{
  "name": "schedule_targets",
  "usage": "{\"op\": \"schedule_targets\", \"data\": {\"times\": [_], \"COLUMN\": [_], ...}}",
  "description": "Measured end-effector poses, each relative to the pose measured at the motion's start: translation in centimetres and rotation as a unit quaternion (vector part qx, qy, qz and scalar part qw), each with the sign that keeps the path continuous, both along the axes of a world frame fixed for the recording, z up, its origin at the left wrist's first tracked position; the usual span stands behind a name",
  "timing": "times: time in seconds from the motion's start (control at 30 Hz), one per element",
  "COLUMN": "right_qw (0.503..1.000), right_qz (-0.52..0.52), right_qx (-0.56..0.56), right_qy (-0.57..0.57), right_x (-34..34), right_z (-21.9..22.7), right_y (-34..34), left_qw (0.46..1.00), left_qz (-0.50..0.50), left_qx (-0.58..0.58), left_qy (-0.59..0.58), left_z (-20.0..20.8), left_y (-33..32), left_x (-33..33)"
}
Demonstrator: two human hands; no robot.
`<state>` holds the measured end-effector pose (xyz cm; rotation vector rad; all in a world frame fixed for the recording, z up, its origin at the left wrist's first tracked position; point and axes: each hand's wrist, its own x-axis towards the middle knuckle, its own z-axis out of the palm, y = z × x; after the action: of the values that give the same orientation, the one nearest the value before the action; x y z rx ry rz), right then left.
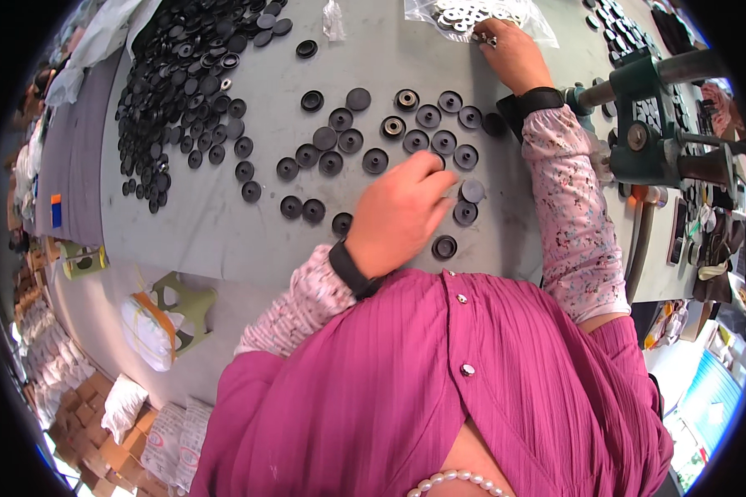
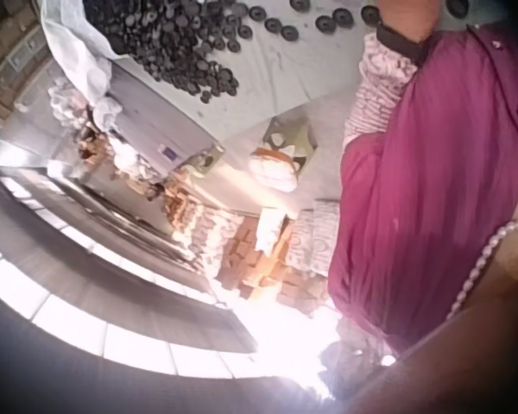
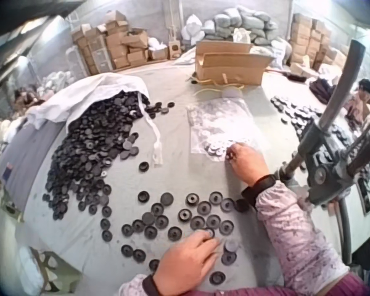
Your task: Manually assembling metal washers into black plastic ring components and using a hand press and rubber mallet to secure them.
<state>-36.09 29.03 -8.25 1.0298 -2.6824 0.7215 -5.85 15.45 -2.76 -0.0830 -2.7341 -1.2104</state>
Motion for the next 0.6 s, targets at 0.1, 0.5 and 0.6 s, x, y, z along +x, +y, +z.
{"op": "schedule_targets", "data": {"times": [0.1, 0.5, 0.6], "right_qw": [0.999, 0.984, 0.984], "right_qz": [-0.018, 0.006, -0.013], "right_qx": [0.022, -0.026, -0.025], "right_qy": [0.020, -0.175, -0.178], "right_x": [0.3, 18.0, 19.3], "right_z": [1.0, 5.7, 5.6], "right_y": [0.9, 10.1, 10.2], "left_qw": [0.995, 0.996, 0.992], "left_qz": [-0.086, 0.054, 0.104], "left_qx": [-0.041, 0.068, 0.067], "left_qy": [0.026, -0.004, -0.040], "left_z": [-1.3, 0.5, 1.1], "left_y": [1.9, -0.3, -3.3], "left_x": [-2.9, -4.5, -2.3]}}
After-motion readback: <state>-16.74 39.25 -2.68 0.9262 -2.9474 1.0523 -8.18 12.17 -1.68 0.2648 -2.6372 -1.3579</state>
